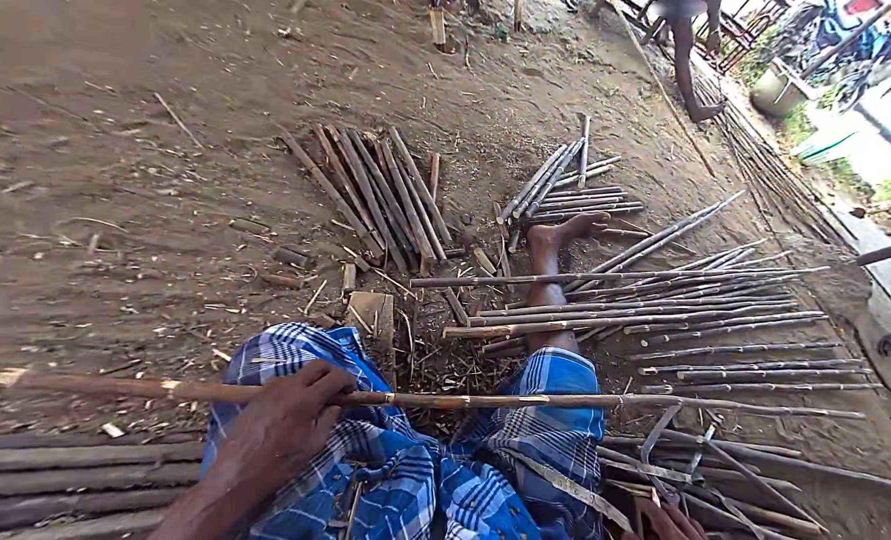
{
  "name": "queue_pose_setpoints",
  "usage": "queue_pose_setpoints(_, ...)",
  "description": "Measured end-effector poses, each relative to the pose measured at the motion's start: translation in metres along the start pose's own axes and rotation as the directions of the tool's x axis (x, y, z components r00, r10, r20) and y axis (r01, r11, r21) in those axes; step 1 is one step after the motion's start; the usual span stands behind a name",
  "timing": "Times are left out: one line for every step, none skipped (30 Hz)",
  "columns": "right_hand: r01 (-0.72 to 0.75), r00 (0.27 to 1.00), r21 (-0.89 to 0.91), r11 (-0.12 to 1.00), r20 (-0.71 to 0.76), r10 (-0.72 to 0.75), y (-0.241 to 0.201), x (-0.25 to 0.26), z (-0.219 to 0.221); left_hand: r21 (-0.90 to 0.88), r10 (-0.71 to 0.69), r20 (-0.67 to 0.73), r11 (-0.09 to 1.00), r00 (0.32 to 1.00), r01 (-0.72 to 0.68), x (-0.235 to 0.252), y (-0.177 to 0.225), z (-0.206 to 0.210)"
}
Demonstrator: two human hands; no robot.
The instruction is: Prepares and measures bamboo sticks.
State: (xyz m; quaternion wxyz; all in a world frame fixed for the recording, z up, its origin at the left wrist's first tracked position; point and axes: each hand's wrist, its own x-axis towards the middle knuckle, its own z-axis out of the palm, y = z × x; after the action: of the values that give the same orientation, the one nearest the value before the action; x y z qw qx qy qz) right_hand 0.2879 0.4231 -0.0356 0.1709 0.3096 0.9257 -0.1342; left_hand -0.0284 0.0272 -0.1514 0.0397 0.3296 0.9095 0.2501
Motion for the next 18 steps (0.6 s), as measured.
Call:
queue_pose_setpoints(0.087, 0.991, 0.002, 0.996, -0.1, -0.086, -0.015, 0.003, 0.007, -0.003, -0.004, 0.004, 1.0, 1.0, 0.004, 0.0, -0.001, -0.001)
queue_pose_setpoints(0.197, 0.962, 0.011, 0.98, -0.196, -0.191, -0.033, 0.009, 0.015, -0.003, -0.011, 0.011, 1.0, 1.0, 0.011, 0.0, -0.003, -0.002)
queue_pose_setpoints(0.313, 0.915, 0.007, 0.95, -0.271, -0.299, -0.053, 0.019, 0.026, -0.002, -0.015, 0.012, 1.0, 1.0, 0.015, 0.0, -0.003, -0.003)
queue_pose_setpoints(0.423, 0.854, -0.03, 0.906, -0.321, -0.409, -0.073, 0.033, 0.039, -0.006, -0.019, 0.016, 1.0, 1.0, 0.019, 0.0, -0.003, -0.004)
queue_pose_setpoints(0.5, 0.799, -0.094, 0.861, -0.333, -0.5, -0.091, 0.049, 0.055, -0.01, -0.02, 0.016, 1.0, 1.0, 0.02, 0.0, -0.003, -0.004)
queue_pose_setpoints(0.535, 0.772, -0.167, 0.828, -0.301, -0.56, -0.105, 0.066, 0.071, -0.008, -0.021, 0.017, 1.0, 1.0, 0.021, 0.0, -0.003, -0.004)
queue_pose_setpoints(0.54, 0.777, -0.233, 0.809, -0.232, -0.585, -0.116, 0.081, 0.084, -0.012, -0.021, 0.019, 1.0, 1.0, 0.021, 0.0, -0.002, -0.004)
queue_pose_setpoints(0.532, 0.8, -0.273, 0.802, -0.15, -0.581, -0.124, 0.093, 0.092, -0.016, -0.024, 0.025, 1.0, 0.999, 0.025, -0.001, -0.001, -0.005)
queue_pose_setpoints(0.524, 0.821, -0.287, 0.802, -0.08, -0.565, -0.13, 0.101, 0.096, -0.017, -0.024, 0.024, 1.0, 0.999, 0.025, -0.002, -0.001, -0.007)
queue_pose_setpoints(0.528, 0.826, -0.286, 0.799, -0.044, -0.562, -0.134, 0.107, 0.096, -0.016, -0.02, 0.016, 1.0, 1.0, 0.02, -0.002, -0.001, -0.008)
queue_pose_setpoints(0.552, 0.808, -0.277, 0.786, -0.055, -0.587, -0.135, 0.111, 0.095, -0.018, -0.021, 0.007, 1.0, 1.0, 0.021, -0.003, 0.0, -0.008)
queue_pose_setpoints(0.591, 0.771, -0.257, 0.765, -0.098, -0.629, -0.136, 0.112, 0.091, -0.026, -0.021, -0.006, 0.999, 1.0, 0.021, -0.005, 0.001, -0.008)
queue_pose_setpoints(0.636, 0.719, -0.23, 0.737, -0.17, -0.674, -0.139, 0.11, 0.087, -0.038, -0.023, -0.017, 0.999, 1.0, 0.022, -0.006, 0.003, -0.007)
queue_pose_setpoints(0.678, 0.675, -0.172, 0.715, -0.24, -0.697, -0.144, 0.107, 0.082, -0.059, -0.029, -0.023, 0.998, 0.999, 0.027, -0.006, 0.005, -0.006)
queue_pose_setpoints(0.713, 0.648, -0.081, 0.696, -0.303, -0.699, -0.155, 0.103, 0.076, -0.067, -0.035, -0.026, 0.997, 0.999, 0.033, -0.006, 0.006, -0.005)
queue_pose_setpoints(0.737, 0.639, 0.021, 0.676, -0.349, -0.686, -0.168, 0.099, 0.07, -0.071, -0.041, -0.027, 0.997, 0.999, 0.039, -0.005, 0.007, -0.004)
queue_pose_setpoints(0.743, 0.653, 0.131, 0.656, -0.355, -0.668, -0.183, 0.095, 0.063, -0.073, -0.049, -0.019, 0.996, 0.999, 0.048, -0.005, 0.008, -0.004)
queue_pose_setpoints(0.729, 0.682, 0.24, 0.641, -0.328, -0.654, -0.196, 0.093, 0.058, -0.071, -0.057, -0.013, 0.996, 0.998, 0.056, -0.005, 0.009, -0.003)
